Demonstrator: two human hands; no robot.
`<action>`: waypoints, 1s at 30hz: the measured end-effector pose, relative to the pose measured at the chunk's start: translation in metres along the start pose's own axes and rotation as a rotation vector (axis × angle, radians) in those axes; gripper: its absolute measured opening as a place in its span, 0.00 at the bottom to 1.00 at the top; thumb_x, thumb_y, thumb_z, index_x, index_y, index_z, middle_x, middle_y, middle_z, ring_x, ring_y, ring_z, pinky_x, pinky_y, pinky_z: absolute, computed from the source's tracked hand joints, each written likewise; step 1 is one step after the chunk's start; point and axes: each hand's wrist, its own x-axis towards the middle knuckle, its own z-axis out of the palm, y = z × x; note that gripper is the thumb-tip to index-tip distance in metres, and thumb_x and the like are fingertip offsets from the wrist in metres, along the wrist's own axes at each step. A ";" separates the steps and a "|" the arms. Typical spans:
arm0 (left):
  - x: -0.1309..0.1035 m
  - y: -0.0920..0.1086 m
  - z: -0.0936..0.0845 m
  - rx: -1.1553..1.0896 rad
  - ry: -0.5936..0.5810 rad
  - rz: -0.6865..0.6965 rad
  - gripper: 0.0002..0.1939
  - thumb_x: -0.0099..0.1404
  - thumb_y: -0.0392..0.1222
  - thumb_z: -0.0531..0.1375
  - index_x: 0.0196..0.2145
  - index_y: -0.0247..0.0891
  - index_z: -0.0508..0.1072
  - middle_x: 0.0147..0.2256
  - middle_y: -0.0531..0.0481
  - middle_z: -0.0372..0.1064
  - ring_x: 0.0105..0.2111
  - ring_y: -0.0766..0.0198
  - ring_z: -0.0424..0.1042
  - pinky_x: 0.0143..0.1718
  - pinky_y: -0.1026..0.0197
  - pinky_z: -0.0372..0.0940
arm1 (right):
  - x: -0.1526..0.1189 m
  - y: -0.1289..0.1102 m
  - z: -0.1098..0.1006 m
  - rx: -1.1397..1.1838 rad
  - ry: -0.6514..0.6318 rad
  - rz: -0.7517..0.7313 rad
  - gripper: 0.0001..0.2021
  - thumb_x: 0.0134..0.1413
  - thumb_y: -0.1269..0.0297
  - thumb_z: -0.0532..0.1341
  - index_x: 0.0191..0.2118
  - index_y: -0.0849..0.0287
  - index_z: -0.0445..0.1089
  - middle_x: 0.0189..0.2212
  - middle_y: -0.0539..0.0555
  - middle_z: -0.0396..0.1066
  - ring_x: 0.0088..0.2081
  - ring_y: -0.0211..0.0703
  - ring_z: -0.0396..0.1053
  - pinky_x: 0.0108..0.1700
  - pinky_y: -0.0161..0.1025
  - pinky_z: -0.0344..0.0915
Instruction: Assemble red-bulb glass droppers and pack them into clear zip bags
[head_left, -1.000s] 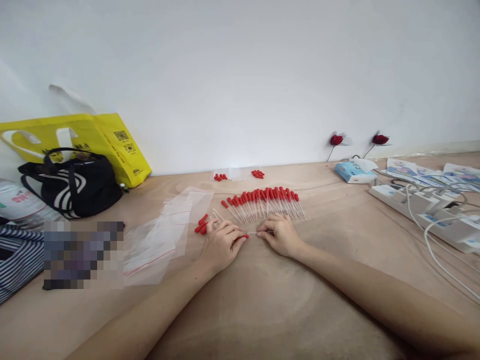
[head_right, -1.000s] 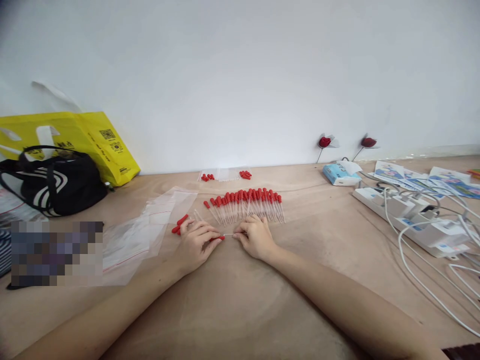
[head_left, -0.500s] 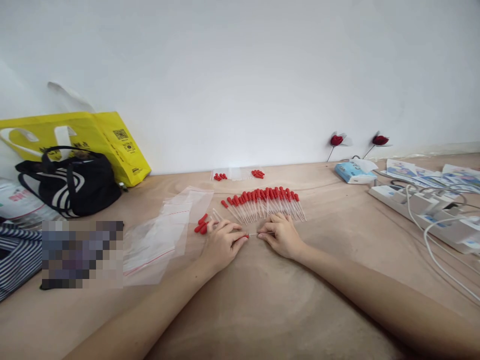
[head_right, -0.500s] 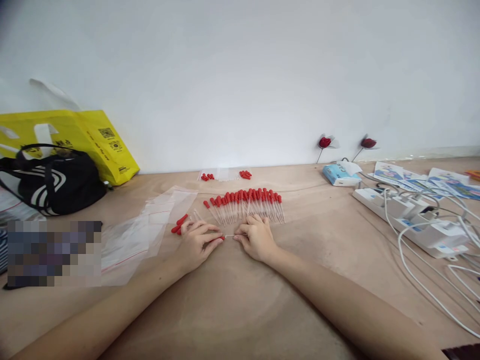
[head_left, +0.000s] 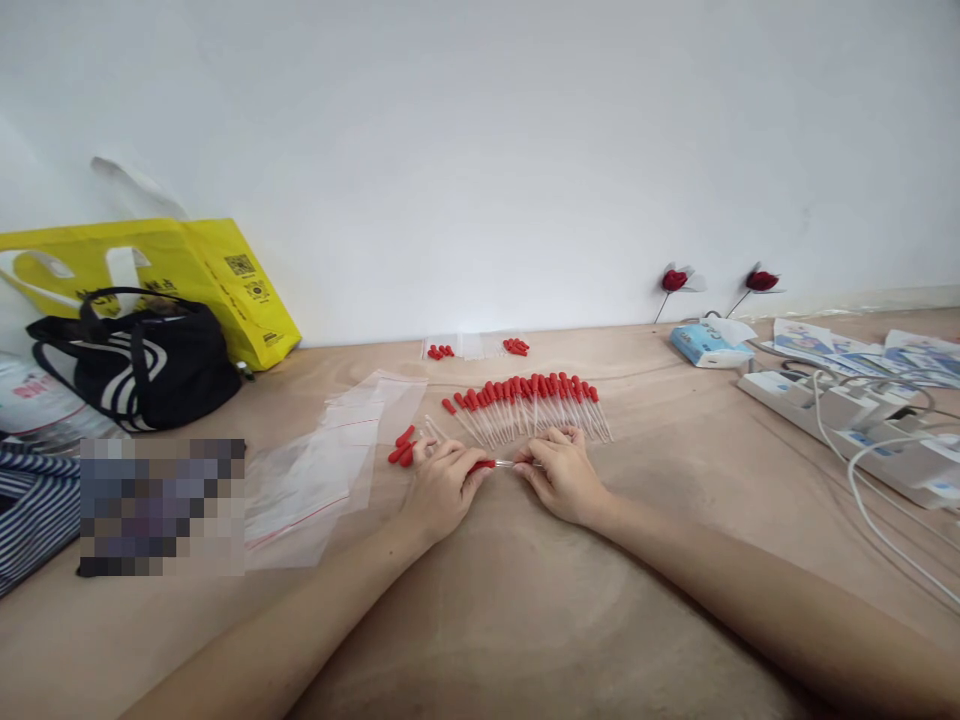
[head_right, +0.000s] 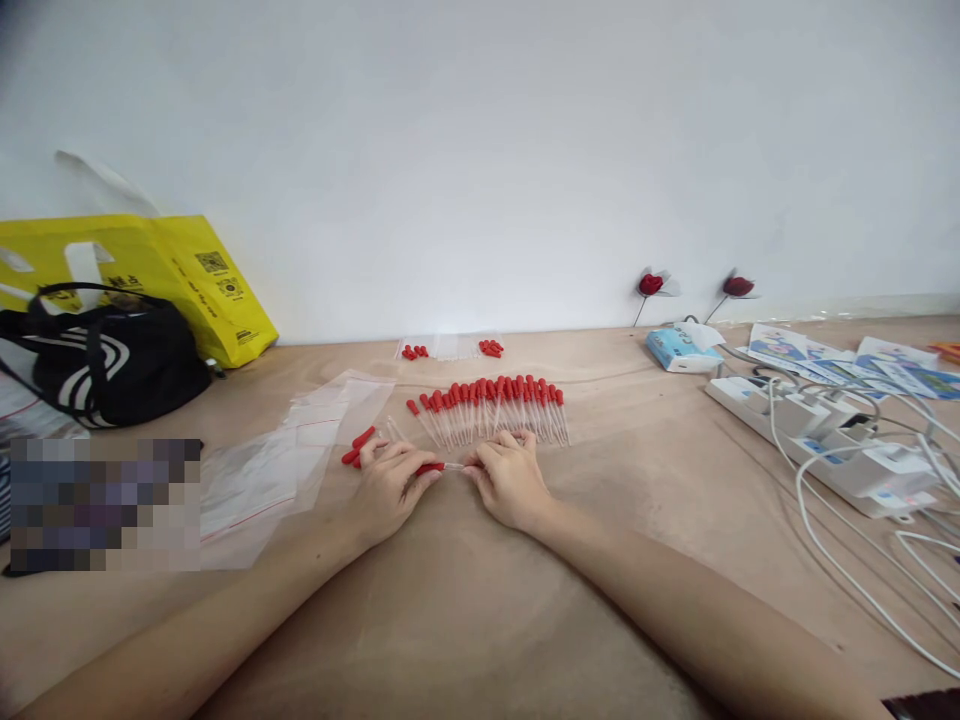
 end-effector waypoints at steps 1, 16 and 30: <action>0.000 0.000 0.000 -0.008 0.001 -0.001 0.06 0.62 0.40 0.53 0.32 0.41 0.69 0.29 0.54 0.72 0.33 0.63 0.67 0.46 0.50 0.44 | 0.000 0.000 0.000 0.006 0.002 -0.017 0.06 0.54 0.66 0.54 0.31 0.57 0.67 0.27 0.49 0.70 0.35 0.39 0.61 0.44 0.44 0.43; 0.000 0.002 0.001 -0.083 -0.054 0.022 0.07 0.62 0.39 0.52 0.30 0.40 0.69 0.28 0.54 0.72 0.32 0.63 0.68 0.49 0.48 0.43 | 0.000 0.001 -0.001 -0.046 -0.020 -0.139 0.08 0.54 0.65 0.54 0.32 0.55 0.71 0.26 0.50 0.70 0.34 0.40 0.58 0.42 0.44 0.43; 0.001 0.000 -0.001 -0.133 -0.053 0.004 0.07 0.62 0.40 0.52 0.30 0.40 0.69 0.29 0.55 0.72 0.31 0.65 0.68 0.49 0.49 0.43 | 0.001 0.001 -0.005 -0.042 -0.014 -0.124 0.09 0.54 0.66 0.52 0.32 0.56 0.70 0.28 0.50 0.71 0.33 0.40 0.57 0.42 0.44 0.43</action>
